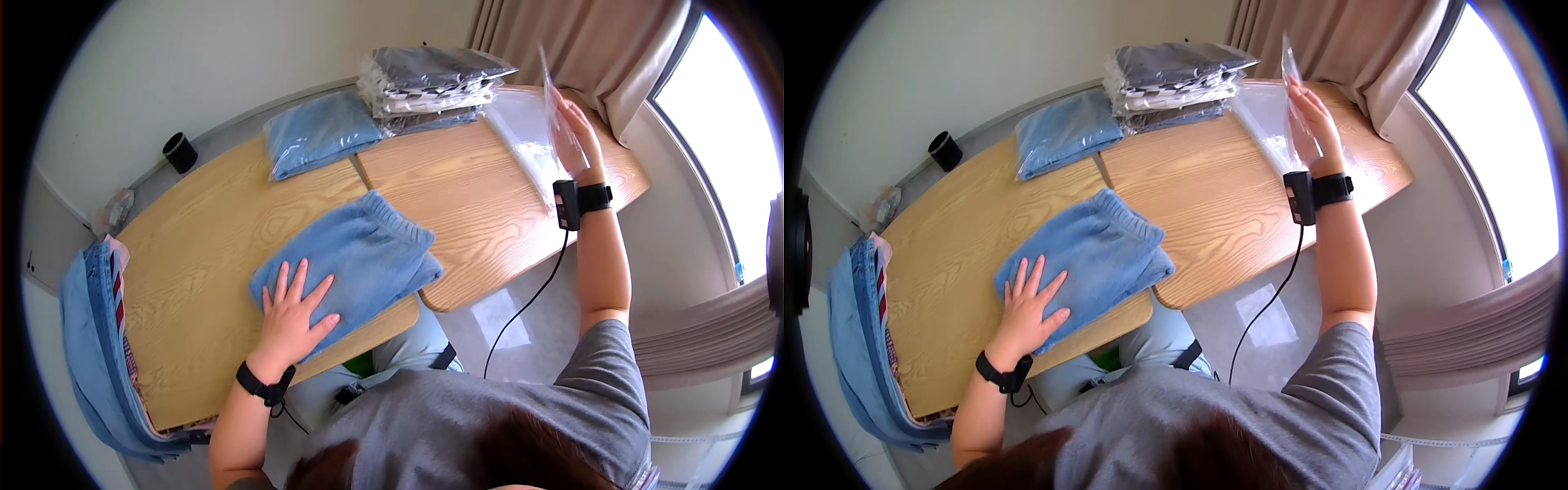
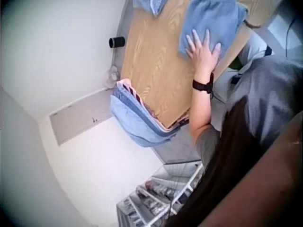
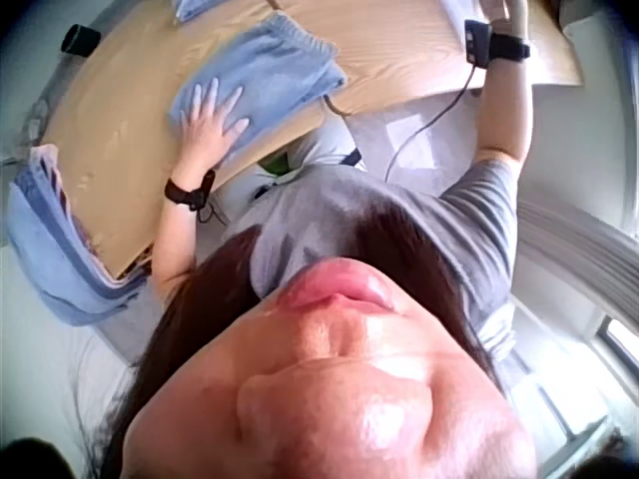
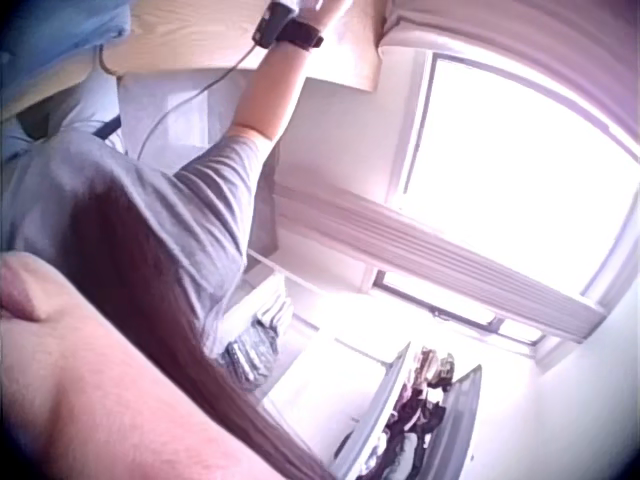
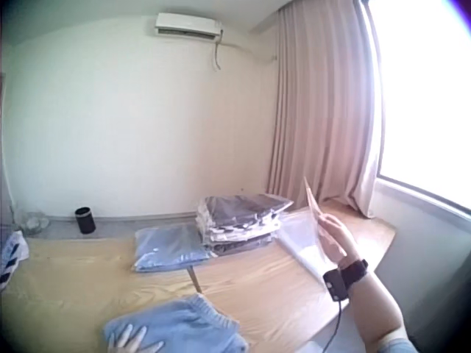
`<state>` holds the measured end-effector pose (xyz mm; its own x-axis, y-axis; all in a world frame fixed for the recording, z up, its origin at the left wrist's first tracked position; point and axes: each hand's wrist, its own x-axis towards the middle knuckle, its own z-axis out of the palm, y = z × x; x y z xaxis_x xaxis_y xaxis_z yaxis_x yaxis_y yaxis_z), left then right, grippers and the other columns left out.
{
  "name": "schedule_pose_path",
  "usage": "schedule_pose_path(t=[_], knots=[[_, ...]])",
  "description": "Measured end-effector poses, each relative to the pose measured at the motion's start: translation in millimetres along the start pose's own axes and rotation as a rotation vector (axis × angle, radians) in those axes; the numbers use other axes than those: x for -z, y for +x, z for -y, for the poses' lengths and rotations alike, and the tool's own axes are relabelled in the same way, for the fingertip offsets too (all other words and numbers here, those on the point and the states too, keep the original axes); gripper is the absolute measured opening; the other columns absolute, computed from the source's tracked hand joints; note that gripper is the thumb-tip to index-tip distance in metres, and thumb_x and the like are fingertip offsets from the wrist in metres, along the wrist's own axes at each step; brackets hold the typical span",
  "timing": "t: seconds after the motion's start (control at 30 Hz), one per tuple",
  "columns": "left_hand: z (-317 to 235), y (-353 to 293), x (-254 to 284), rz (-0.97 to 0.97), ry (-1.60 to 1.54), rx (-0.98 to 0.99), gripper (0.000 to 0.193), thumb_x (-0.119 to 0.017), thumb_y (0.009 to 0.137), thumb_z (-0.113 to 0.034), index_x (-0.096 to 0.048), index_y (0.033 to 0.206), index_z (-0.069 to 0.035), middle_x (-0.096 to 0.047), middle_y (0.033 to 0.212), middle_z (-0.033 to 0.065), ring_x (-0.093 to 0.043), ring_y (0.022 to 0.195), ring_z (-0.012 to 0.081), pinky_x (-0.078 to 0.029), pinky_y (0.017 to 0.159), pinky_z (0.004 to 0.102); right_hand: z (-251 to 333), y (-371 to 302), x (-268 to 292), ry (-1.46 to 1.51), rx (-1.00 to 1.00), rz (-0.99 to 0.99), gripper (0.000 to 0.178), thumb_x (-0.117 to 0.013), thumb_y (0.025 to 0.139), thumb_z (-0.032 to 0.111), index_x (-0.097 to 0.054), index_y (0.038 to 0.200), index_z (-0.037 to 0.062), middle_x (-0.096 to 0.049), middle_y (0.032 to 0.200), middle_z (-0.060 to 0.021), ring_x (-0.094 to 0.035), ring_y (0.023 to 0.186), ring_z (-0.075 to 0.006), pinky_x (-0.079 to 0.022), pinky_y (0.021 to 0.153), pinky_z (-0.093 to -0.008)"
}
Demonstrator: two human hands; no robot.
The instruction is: Folding a pair of blue trousers and placing them into a transparent plastic bag for shipping or storage.
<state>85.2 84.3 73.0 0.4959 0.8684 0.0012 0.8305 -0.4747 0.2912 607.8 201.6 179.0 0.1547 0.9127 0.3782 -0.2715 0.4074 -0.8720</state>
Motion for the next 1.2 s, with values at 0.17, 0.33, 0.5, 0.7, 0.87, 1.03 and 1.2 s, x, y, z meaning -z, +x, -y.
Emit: schedule_pose_path(t=[0.17,0.33,0.5,0.7,0.87,1.03,1.2], knots=[[32.7,-0.1,5.2,-0.001,-0.283,-0.050,0.053,-0.058,0.090,-0.044,-0.051,0.136,-0.019,-0.031,0.152,0.0152,-0.017,0.143,0.0359,-0.016,0.110,0.0604,6.2,-36.7,-160.7,0.028,-0.006,0.377,0.017,-0.050,0.099,0.020,-0.060,0.105,0.0072,-0.058,0.117,-0.0042,-0.051,0.108,-0.0120,-0.037,0.093,-0.0238],[22.2,-27.4,36.2,-0.485,-0.862,-0.062,0.044,-0.048,0.100,-0.027,-0.045,0.140,-0.007,-0.037,0.150,0.0108,-0.029,0.141,0.0249,-0.023,0.114,0.0385,-39.4,-77.6,-275.9,0.116,-0.078,0.836,0.011,-0.054,0.095,0.014,-0.064,0.094,0.0081,-0.036,0.149,-0.0143,-0.037,0.134,-0.0197,-0.027,0.109,-0.0335],[19.7,-53.5,55.5,-0.712,-1.114,-0.043,0.044,-0.042,0.102,-0.029,-0.043,0.140,-0.007,-0.024,0.155,0.0096,-0.028,0.141,0.0259,-0.025,0.112,0.0391,-105.1,-128.4,-347.8,0.171,-0.448,1.059,0.004,-0.060,0.093,0.011,-0.063,0.092,0.0095,-0.044,0.142,-0.0075,-0.053,0.102,-0.0075,-0.038,0.096,-0.0264],[45.9,-64.7,31.1,-0.759,-1.054,0.122,0.025,-0.055,0.096,-0.016,-0.064,0.114,-0.001,-0.053,0.131,0.0126,-0.047,0.125,0.0242,-0.037,0.103,0.0359,-145.2,-174.1,-376.6,-0.092,-0.467,1.223,0.009,-0.061,0.091,0.014,-0.062,0.092,0.0053,-0.055,0.126,-0.0063,-0.053,0.103,-0.0113,-0.040,0.096,-0.0293],[71.8,-60.6,11.2,-0.754,-1.060,0.346,0.031,-0.055,0.091,0.000,-0.061,0.121,-0.001,-0.057,0.125,0.0094,-0.060,0.101,0.0138,-0.048,0.084,0.0266,-122.0,-170.2,-351.8,-0.345,-0.127,1.129,0.025,-0.063,0.089,0.025,-0.063,0.104,0.0051,-0.052,0.133,-0.0214,-0.056,0.116,-0.0317,-0.042,0.097,-0.0363],[112.7,-83.5,2.9,-0.903,-1.188,0.489,0.048,-0.054,0.087,0.004,-0.051,0.134,-0.002,-0.056,0.127,0.0068,-0.060,0.095,0.0121,-0.047,0.077,0.0228,-106.8,-107.7,-274.6,-0.588,-0.169,0.534,0.033,-0.067,0.085,0.018,-0.061,0.112,-0.0004,-0.064,0.107,-0.0122,-0.060,0.102,-0.0210,-0.045,0.092,-0.0332],[149.0,-94.2,0.5,-0.961,-1.117,0.652,0.047,-0.057,0.088,0.003,-0.051,0.134,-0.002,-0.058,0.122,0.0071,-0.058,0.087,0.0079,-0.049,0.074,0.0236,-132.9,-90.9,-184.5,-0.735,-0.589,0.297,0.053,-0.075,0.081,0.031,-0.056,0.117,-0.0035,-0.062,0.103,-0.0095,-0.057,0.097,-0.0187,-0.045,0.088,-0.0294]])
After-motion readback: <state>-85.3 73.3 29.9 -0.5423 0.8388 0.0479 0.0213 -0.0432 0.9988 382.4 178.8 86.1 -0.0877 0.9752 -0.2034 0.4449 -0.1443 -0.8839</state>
